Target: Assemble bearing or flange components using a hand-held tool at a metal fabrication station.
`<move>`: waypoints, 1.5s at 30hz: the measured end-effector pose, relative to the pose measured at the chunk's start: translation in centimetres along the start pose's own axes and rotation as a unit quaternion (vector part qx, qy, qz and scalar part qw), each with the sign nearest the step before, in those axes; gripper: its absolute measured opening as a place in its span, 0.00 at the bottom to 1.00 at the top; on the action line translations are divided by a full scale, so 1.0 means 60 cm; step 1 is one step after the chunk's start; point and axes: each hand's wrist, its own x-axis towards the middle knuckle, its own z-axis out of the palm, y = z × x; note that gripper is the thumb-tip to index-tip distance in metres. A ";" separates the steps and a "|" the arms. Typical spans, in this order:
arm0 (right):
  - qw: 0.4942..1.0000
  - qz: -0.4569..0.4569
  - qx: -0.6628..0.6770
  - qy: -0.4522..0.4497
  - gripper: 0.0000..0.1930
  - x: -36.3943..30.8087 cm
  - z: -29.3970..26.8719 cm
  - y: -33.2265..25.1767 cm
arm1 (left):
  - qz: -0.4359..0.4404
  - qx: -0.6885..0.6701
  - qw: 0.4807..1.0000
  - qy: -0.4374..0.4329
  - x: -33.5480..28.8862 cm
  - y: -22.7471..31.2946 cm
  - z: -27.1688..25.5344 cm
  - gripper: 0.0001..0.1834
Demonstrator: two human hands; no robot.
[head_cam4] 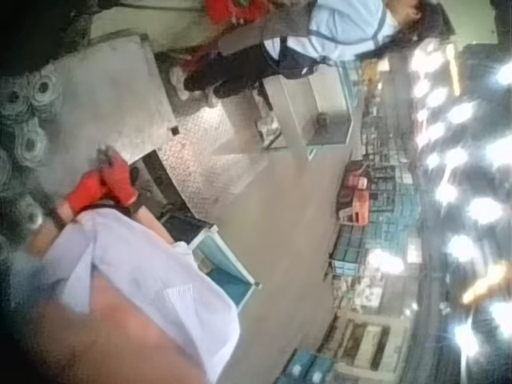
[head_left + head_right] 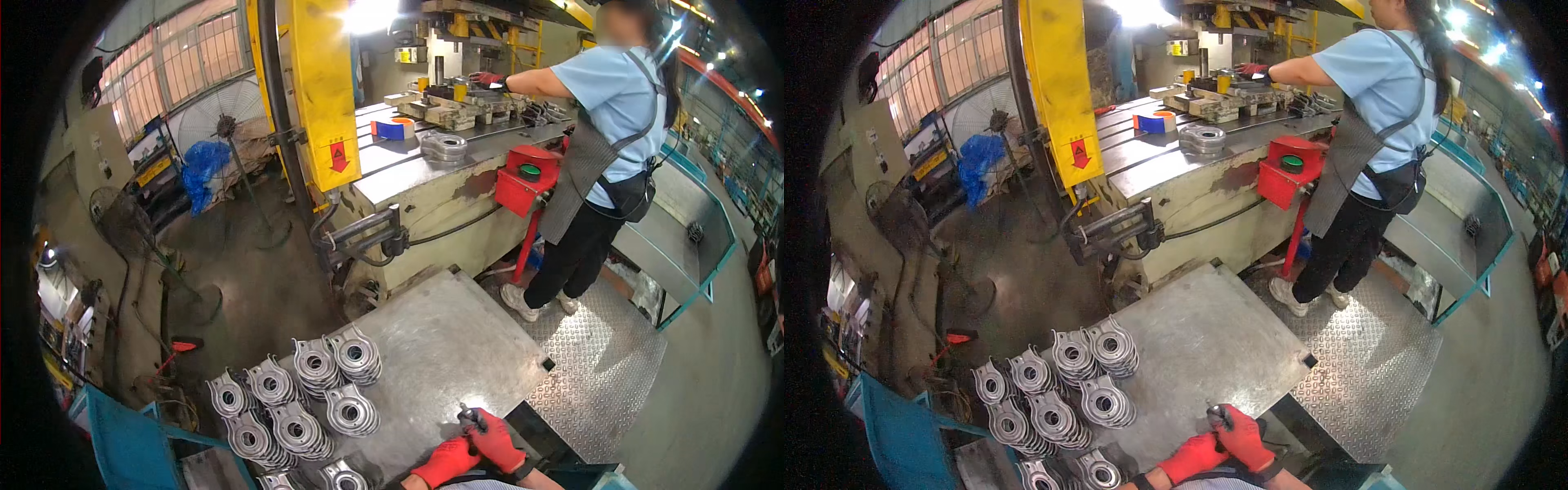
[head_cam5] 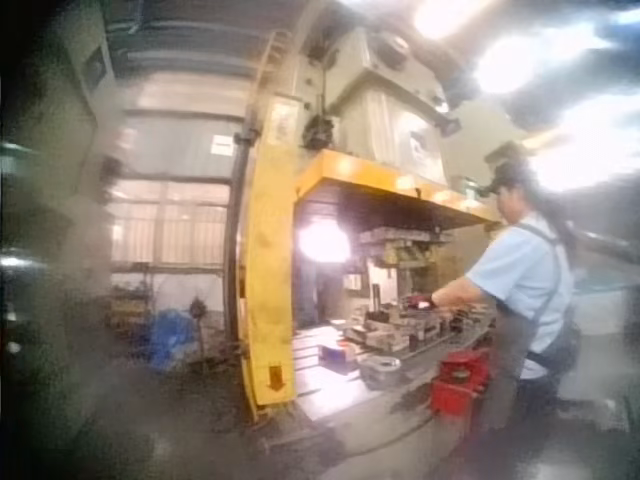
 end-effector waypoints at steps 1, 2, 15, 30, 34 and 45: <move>1.000 0.017 0.010 0.005 0.12 -0.003 -0.018 0.014 | 0.024 -0.016 0.999 0.039 -0.006 0.017 0.004 0.30; 0.999 0.035 0.032 0.009 0.10 -0.013 -0.006 0.019 | 0.048 -0.033 0.995 0.078 -0.004 0.028 0.012 0.29; 0.989 0.123 0.050 0.069 0.10 -0.087 -0.027 0.169 | 0.091 0.024 0.977 0.189 -0.031 -0.020 0.033 0.20; 0.989 0.131 0.002 -0.065 0.10 -0.030 -0.034 0.166 | -0.001 -0.077 0.931 0.356 -0.075 -0.028 0.031 0.19; 0.991 0.108 0.029 -0.076 0.08 -0.012 -0.028 0.154 | -0.028 -0.059 0.919 0.389 -0.080 -0.025 0.034 0.18; 0.991 0.116 0.047 -0.048 0.08 -0.013 -0.100 0.150 | -0.025 0.042 0.935 0.351 -0.011 0.046 0.053 0.21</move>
